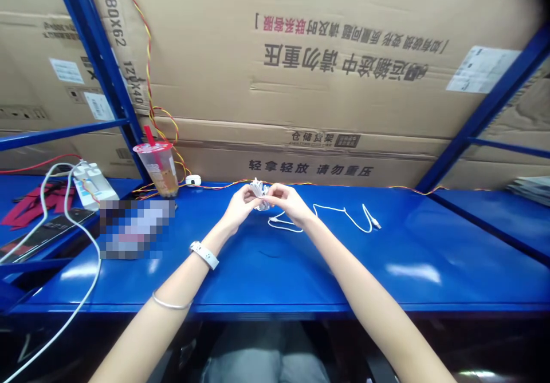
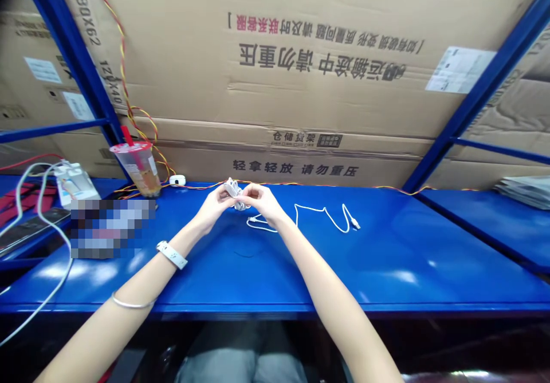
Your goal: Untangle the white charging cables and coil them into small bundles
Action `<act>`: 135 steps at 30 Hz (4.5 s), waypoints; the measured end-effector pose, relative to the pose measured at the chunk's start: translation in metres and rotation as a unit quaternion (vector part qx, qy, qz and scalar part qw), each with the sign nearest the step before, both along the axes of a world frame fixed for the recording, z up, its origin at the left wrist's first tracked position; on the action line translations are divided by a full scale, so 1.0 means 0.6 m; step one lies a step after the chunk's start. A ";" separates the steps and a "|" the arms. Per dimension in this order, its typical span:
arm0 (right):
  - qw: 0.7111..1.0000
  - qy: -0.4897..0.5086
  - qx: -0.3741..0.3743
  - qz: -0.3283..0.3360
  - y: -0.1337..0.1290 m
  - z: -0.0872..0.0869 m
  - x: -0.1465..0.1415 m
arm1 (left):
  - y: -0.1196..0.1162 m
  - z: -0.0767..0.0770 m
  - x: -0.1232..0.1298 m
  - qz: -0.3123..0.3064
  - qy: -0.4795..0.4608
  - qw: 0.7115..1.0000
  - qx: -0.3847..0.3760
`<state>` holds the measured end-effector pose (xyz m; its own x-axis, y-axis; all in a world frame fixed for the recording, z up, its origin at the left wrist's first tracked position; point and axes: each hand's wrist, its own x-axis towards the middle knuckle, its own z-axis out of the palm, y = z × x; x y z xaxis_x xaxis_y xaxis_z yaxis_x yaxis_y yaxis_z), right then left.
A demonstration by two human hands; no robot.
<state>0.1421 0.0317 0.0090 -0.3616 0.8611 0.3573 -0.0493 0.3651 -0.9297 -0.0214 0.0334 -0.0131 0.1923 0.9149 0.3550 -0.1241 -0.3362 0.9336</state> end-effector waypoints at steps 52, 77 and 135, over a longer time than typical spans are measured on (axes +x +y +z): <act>0.979 -0.043 -0.114 0.162 -0.004 0.018 0.039 | -0.009 0.031 -0.032 -0.127 0.035 0.991 -0.011; 0.957 -0.263 0.052 0.112 -0.010 0.036 0.038 | -0.011 0.043 -0.048 -0.145 0.117 0.981 -0.060; 0.905 -0.403 0.028 0.132 -0.006 0.020 0.075 | -0.034 0.038 -0.024 -0.051 0.371 0.923 0.086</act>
<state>0.1870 0.0283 0.0208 -0.7156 0.6947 -0.0733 0.5437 0.4880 -0.6829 -0.0356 0.0132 0.0095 0.5232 0.8206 0.2300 0.4881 -0.5098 0.7084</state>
